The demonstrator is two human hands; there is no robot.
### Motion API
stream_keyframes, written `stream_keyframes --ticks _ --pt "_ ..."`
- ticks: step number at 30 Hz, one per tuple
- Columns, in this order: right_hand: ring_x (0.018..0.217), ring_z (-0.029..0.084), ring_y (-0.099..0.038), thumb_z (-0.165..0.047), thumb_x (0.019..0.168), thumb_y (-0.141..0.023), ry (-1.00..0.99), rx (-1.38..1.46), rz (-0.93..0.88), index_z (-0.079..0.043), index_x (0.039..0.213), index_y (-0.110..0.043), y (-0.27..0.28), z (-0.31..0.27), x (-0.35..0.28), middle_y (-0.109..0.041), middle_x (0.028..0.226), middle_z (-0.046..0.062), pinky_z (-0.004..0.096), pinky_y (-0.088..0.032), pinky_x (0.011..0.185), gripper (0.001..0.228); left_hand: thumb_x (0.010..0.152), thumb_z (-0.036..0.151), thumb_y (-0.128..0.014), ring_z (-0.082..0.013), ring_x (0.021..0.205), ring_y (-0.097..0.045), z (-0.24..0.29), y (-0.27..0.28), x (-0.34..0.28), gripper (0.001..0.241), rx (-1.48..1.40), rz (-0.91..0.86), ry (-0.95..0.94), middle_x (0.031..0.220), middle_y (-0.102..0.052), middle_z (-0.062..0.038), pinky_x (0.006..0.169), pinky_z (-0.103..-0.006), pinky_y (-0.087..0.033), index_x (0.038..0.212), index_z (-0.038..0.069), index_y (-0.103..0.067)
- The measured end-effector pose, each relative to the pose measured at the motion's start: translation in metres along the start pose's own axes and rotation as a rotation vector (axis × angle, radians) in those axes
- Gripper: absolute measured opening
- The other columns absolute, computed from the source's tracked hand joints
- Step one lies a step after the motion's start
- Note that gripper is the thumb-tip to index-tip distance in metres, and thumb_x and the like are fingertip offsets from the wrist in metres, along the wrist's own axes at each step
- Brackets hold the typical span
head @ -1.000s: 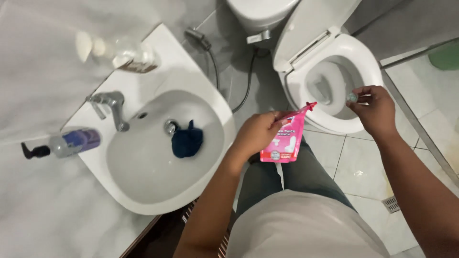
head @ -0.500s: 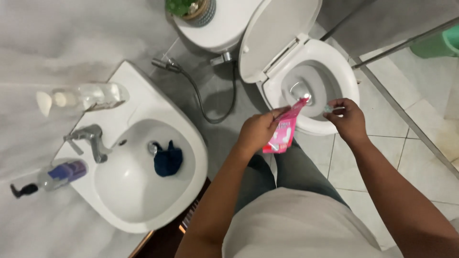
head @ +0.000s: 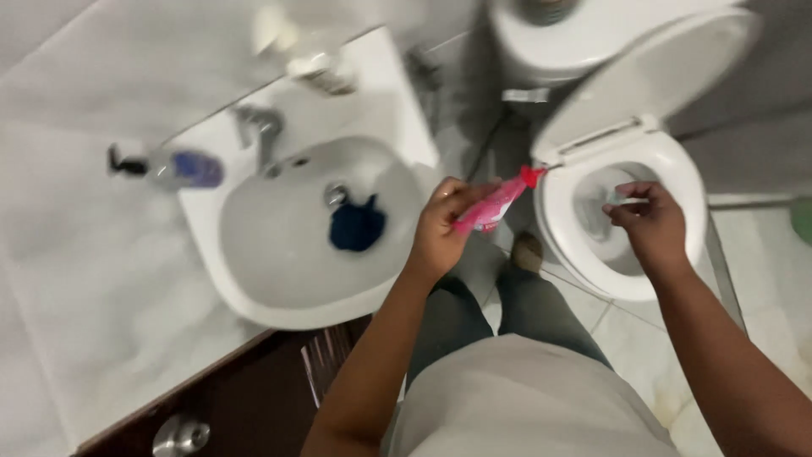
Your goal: The person opens a pink pouch of Domex toilet cleaner and places it on the sink counter. They then wet a blue cloth under the faucet and wring it out. Finally, the person uses a toilet brush to scrub the inside of the toilet bowl while holding a handheld bidet sprayer to rinse the bowl.
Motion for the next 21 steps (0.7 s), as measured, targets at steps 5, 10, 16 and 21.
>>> stream_keyframes --ticks 5,10,16,21 --pt "0.088 0.026 -0.065 0.001 0.099 -0.079 0.218 0.071 -0.058 0.008 0.126 -0.060 -0.111 -0.092 -0.009 -0.058 0.111 0.022 0.038 -0.060 0.078 0.034 0.091 0.007 -0.073 -0.0131 0.085 -0.056 -0.026 0.105 -0.034 0.007 -0.214 0.382 0.025 0.088 -0.062 -0.004 0.078 -0.0306 -0.048 0.096 0.009 -0.070" --pt "0.098 0.012 -0.064 0.000 0.093 -0.082 0.278 0.229 -0.142 0.000 0.123 -0.060 -0.227 -0.150 -0.042 -0.058 0.112 0.005 0.027 -0.063 0.086 0.037 0.098 0.014 -0.072 -0.0166 0.100 -0.070 -0.002 0.211 -0.077 0.007 -0.119 0.447 0.223 0.107 -0.076 -0.009 0.096 -0.0325 -0.050 0.103 0.009 -0.074" --pt "0.087 0.019 -0.062 0.007 0.089 -0.081 0.276 0.115 -0.266 0.004 0.120 -0.060 -0.306 -0.166 -0.064 -0.058 0.110 0.014 0.029 -0.059 0.074 0.037 0.097 0.012 -0.070 -0.0147 0.089 -0.056 -0.069 0.288 -0.129 0.009 -0.019 0.732 0.348 0.093 -0.069 -0.007 0.091 -0.0351 -0.046 0.103 0.006 -0.072" --pt "0.088 0.020 -0.065 -0.001 0.086 -0.086 0.175 0.023 -0.264 0.001 0.119 -0.066 -0.319 -0.145 -0.072 -0.062 0.110 0.015 0.031 -0.057 0.076 0.039 0.093 0.000 -0.067 -0.0322 0.105 -0.067 -0.109 0.307 -0.124 0.021 -0.231 1.104 0.369 0.107 -0.069 -0.022 0.096 -0.0478 -0.053 0.113 -0.006 -0.067"
Point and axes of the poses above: each hand's wrist, its own x-axis towards the middle knuckle, its own y-axis out of the back of the hand, z = x × y, the point moved 2 cm from there along x, towards the middle knuckle
